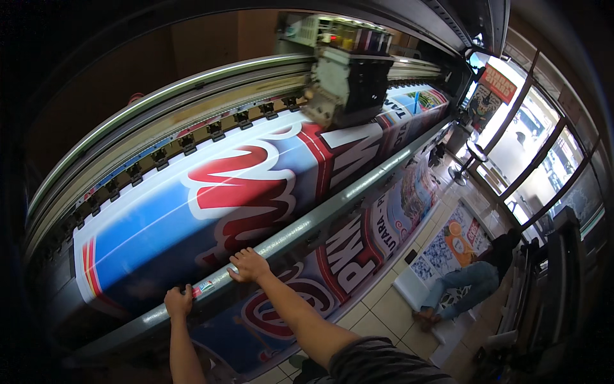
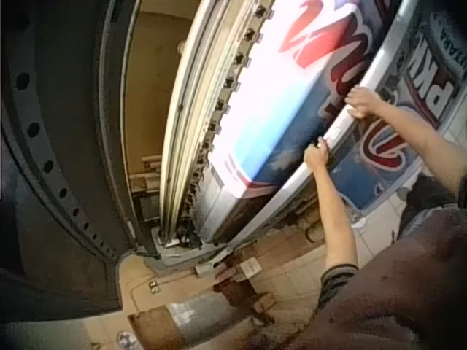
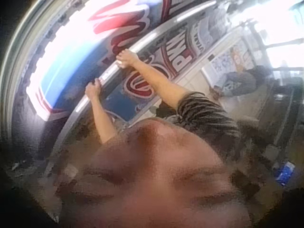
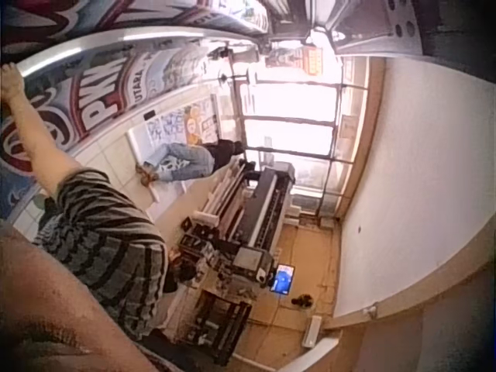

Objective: Operating a large format printer and cutting printed banners using scissors.

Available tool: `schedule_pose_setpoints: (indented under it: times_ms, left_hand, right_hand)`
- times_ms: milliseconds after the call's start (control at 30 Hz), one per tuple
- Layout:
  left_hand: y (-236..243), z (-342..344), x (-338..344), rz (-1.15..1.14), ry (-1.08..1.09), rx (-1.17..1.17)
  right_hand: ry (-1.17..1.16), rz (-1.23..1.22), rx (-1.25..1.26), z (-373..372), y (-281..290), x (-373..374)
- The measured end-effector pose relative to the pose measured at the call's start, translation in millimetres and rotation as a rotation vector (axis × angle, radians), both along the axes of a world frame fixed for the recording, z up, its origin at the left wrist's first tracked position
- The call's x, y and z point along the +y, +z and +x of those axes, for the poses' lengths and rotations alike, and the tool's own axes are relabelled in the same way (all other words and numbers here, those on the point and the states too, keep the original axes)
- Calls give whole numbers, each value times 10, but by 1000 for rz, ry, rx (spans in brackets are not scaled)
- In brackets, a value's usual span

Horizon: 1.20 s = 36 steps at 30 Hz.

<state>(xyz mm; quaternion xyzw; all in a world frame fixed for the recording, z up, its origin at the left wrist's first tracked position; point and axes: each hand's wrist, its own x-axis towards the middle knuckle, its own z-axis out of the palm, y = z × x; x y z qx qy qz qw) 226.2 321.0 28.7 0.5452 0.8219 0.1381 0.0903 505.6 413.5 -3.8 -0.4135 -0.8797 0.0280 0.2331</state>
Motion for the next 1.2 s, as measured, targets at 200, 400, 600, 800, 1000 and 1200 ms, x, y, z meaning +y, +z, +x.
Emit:
schedule_pose_setpoints:
  times_ms: [200,400,600,800,1000,1200]
  left_hand:
    - [0,-2,-13,-26,-17,30]
    - [-11,-51,-6,75,-88,-31]
    - [-77,-57,-8,119,-59,15]
    - [28,-22,-11,59,-33,-53]
    - [37,-29,-9,118,-37,41]
    - [64,-17,-1,112,-32,-25]
  right_hand:
    - [2,-18,25,16,7,-15]
    - [1,-43,-54,-11,108,-28]
    - [0,8,4,7,67,-25]
    - [-1,43,-23,-1,28,9]
    - [11,63,18,-2,29,12]
    - [2,12,27,2,63,-7]
